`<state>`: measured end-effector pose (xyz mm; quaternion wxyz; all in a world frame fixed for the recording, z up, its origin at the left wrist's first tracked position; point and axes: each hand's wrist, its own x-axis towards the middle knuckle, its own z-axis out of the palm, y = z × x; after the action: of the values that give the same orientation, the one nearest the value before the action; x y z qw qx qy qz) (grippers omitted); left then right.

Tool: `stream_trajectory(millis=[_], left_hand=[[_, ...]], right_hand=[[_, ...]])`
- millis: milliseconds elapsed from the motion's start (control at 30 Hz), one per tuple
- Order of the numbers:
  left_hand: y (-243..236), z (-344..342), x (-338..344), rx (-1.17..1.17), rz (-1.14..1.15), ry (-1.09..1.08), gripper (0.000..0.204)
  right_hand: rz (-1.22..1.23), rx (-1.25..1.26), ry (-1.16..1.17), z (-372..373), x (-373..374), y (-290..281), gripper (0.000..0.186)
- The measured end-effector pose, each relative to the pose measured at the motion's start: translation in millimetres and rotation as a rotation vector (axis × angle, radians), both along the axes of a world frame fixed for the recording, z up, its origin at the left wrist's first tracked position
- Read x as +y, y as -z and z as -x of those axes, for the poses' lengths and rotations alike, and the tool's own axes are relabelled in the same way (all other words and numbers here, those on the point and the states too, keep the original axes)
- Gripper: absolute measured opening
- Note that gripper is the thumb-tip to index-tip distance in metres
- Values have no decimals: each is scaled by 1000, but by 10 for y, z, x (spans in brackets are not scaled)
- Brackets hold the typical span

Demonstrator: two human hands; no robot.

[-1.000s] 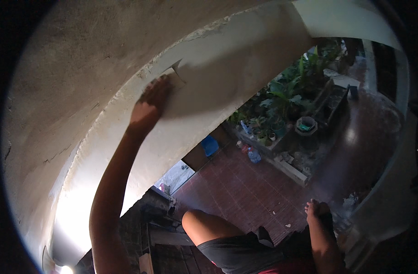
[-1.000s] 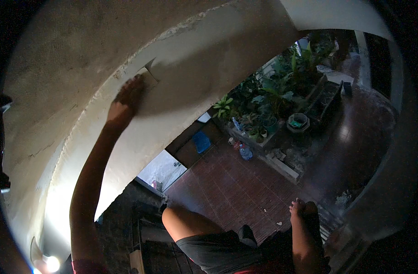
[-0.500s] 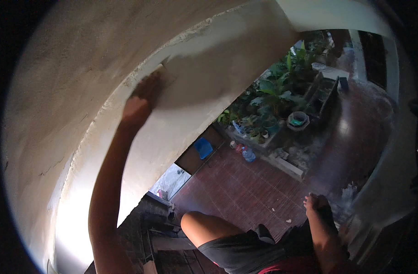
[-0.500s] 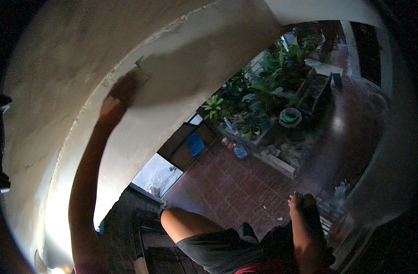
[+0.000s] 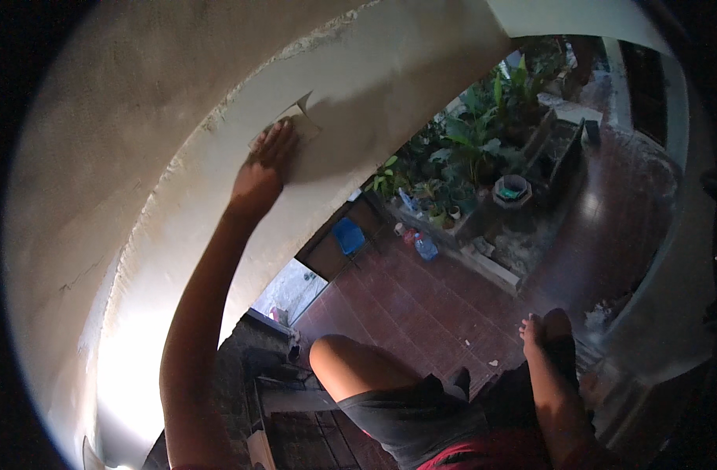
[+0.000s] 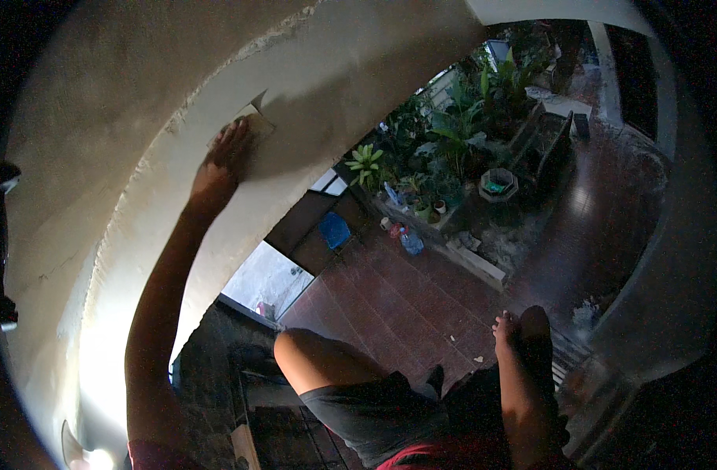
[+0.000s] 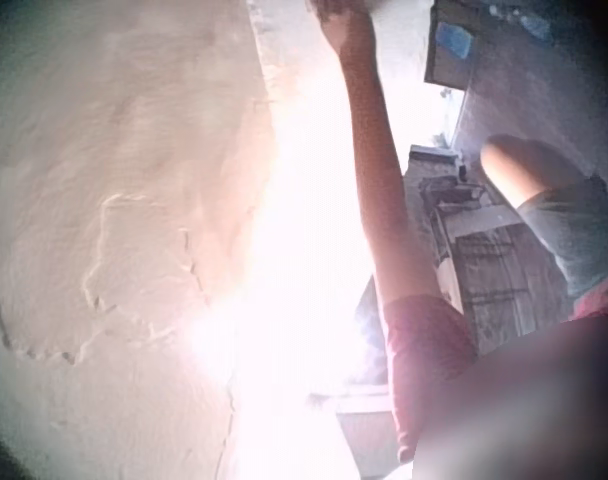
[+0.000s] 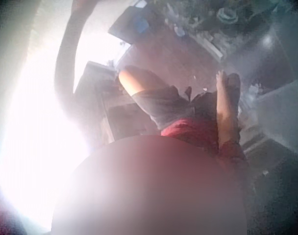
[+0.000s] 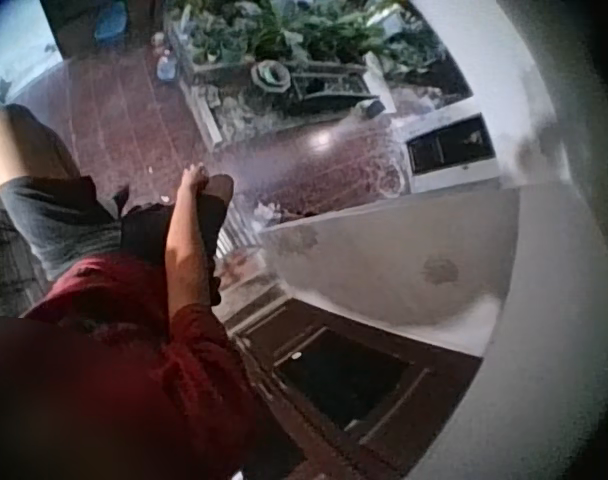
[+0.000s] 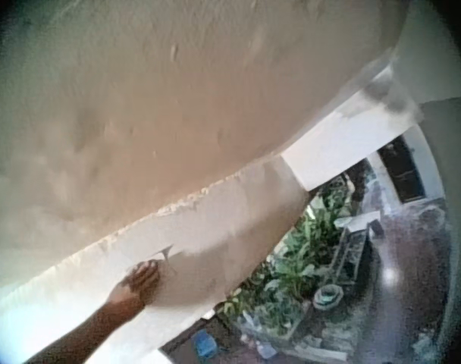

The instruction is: The person smooths a curved wall surface using a sanding block held in the right hand while standing on a ladder. The left hand occasionally steadies the wall or the ladder. The person repeatedly rubs the sanding block along the wall's edge and surface.

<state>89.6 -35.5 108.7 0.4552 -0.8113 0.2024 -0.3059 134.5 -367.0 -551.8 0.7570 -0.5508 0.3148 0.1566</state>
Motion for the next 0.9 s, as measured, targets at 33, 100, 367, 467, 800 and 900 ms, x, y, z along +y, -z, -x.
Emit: stream_trajectory(millis=[33,100,367,467,800,900], left_hand=[[8,-4,-7,-9,0,2,53],[67,2,-5,-114,205,88,57],[299,18,-59,58,162,-41,59],[377,20,-124,-107,105,-81,59],[1374,-136,-355,201,297,-96,59],[1985,-107,-584,167,482,89,59]], right_hand=[[-43,35,27,-2,-17,1,35],[-95,59,53,-3,-35,8,36],[-88,-12,29,-33,-88,74,34],[-118,21,62,-67,-219,140,34],[-22,89,85,-142,-254,309,34],[-442,32,40,-237,-341,635,26]])
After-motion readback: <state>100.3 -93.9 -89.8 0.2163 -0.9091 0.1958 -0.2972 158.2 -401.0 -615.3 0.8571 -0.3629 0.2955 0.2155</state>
